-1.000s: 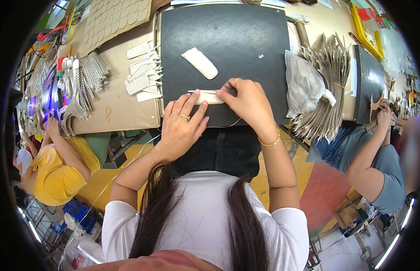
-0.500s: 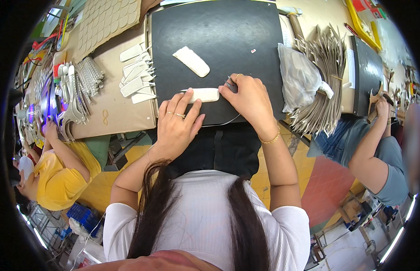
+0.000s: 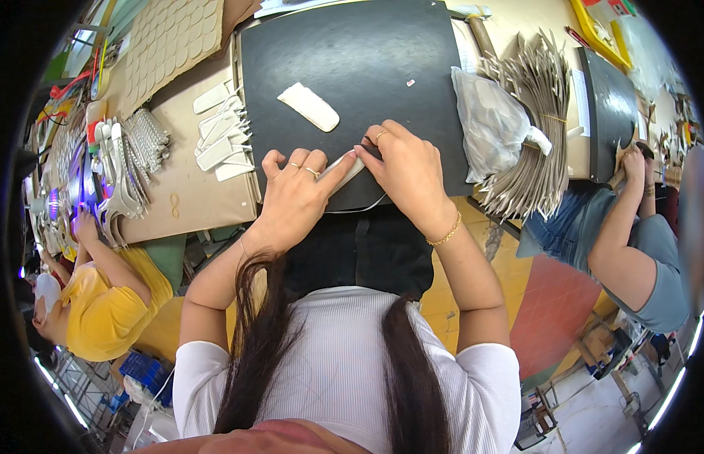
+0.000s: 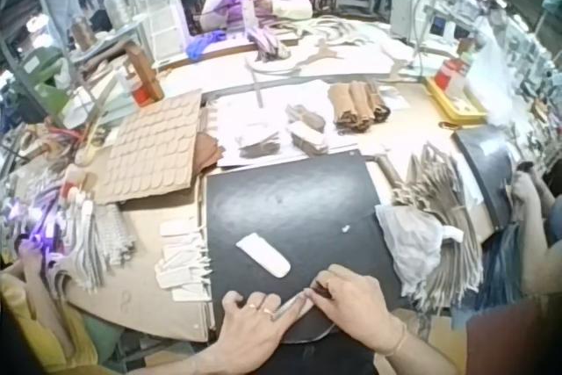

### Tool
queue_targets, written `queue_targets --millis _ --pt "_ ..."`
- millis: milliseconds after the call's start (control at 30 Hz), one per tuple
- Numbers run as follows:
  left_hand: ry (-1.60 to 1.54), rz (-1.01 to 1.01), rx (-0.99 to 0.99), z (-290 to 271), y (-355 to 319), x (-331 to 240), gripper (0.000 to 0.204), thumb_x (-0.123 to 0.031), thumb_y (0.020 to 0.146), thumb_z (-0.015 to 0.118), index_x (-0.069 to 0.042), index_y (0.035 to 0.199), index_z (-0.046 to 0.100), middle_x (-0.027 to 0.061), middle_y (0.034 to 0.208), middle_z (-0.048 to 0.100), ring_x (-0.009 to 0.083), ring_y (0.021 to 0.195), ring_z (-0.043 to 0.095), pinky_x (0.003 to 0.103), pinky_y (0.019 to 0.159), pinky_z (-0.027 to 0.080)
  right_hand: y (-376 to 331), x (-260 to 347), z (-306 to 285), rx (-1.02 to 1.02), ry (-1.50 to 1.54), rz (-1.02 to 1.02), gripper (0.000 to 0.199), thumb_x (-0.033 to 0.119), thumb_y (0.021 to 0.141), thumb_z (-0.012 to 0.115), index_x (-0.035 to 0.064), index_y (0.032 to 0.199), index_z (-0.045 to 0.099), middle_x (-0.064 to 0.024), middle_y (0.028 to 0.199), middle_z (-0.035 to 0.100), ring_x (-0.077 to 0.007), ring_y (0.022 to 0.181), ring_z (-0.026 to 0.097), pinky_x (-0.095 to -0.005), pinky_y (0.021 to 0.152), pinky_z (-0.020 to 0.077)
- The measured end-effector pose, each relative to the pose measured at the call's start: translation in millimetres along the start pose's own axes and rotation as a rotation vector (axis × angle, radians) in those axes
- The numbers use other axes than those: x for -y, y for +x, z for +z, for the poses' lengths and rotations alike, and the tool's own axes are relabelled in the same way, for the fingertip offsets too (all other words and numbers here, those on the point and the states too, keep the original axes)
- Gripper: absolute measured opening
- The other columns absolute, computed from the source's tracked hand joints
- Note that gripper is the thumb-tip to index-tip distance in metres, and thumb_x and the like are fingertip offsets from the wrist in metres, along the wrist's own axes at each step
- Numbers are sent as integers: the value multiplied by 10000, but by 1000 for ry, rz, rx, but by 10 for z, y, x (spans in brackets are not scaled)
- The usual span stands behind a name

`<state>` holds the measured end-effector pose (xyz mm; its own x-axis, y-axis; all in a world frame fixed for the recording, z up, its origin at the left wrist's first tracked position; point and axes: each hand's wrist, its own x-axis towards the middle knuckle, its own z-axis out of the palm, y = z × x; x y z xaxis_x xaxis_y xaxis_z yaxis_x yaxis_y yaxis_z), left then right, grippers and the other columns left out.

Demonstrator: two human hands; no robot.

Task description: The person repeatedly picks up small white rectangular pieces and threads a white cord through them at a workbench. They place finished pieces into a pile on the table. Other workers are visible nearby performing similar tasks.

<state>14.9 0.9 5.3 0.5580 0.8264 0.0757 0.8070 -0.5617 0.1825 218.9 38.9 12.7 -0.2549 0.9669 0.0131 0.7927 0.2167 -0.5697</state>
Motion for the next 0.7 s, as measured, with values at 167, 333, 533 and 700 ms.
queue_targets --millis 167,333,533,700 --pt "-154 -9 8 -16 55 70 469 -100 890 645 -205 1346 657 15 985 570 216 975 554 476 916 328 -209 -29 -34 -53 1 -95 126 119 840 781 91 946 720 -38 863 646 -260 693 688 -361 605 546" --pt "-324 -54 8 -34 120 154 315 -130 937 690 -228 1232 745 11 907 550 208 920 541 437 886 308 -417 -39 -66 -41 11 -169 307 25 797 778 91 1094 742 -26 860 658 -217 699 698 -327 625 559" --pt "-355 -69 47 -82 147 165 292 -152 909 693 -218 1183 770 17 933 578 209 945 567 434 882 314 -493 -34 -36 4 -72 -208 438 66 773 789 114 1204 723 -22 891 607 -219 648 662 -357 594 537" --pt "-383 -78 51 -119 175 176 280 -167 938 706 -211 1207 766 23 913 552 202 927 541 423 900 300 -498 -22 -31 30 -109 -226 517 97 737 817 99 1242 701 -22 939 575 -217 638 644 -346 586 533"
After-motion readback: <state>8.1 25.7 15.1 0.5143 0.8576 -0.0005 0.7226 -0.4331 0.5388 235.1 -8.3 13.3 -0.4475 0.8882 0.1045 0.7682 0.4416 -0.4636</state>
